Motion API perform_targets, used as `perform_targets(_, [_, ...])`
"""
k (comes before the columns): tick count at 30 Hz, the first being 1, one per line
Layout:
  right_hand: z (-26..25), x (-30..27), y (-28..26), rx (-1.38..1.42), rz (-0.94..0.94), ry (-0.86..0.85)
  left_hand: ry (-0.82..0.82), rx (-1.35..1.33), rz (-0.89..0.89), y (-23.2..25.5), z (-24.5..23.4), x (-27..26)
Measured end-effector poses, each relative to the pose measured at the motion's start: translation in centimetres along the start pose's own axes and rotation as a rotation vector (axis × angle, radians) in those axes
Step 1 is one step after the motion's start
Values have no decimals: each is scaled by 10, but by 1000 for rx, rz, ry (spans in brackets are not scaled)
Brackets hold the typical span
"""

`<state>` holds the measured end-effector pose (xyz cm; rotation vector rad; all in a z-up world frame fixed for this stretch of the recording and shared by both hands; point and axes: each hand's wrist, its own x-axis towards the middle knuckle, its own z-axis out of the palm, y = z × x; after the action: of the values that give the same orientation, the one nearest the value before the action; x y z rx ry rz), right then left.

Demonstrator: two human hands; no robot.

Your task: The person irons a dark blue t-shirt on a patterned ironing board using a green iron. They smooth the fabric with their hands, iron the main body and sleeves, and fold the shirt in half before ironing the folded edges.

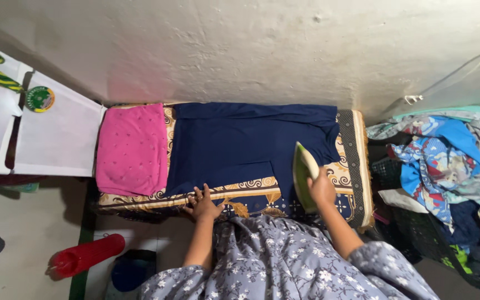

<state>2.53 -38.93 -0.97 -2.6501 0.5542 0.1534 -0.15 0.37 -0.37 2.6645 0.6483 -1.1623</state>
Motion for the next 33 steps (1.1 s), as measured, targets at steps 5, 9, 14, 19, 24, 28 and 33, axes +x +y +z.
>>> perform_targets(5, [-13, 5, 32, -97, 92, 17, 0, -14, -15, 3, 5, 4])
perform_targets(9, [-10, 19, 34, -28, 125, 83, -22, 17, -15, 4, -1, 2])
perform_targets(14, [-6, -12, 38, -23, 63, -11, -30, 0, -20, 4, -4, -2])
perform_targets(19, [-9, 5, 33, -80, 90, -3, -22, -6, -16, 4, -5, 1])
perform_targets(24, [-6, 33, 21, -20, 90, 84, -32, -20, -18, 4, -5, -3])
perform_targets(28, [0, 12, 21, 8, 38, 26, -27, -27, -23, 4, -5, -3])
perform_targets(33, [-6, 3, 10, -18, 62, -35, -18, -27, -22, 5, -1, 1])
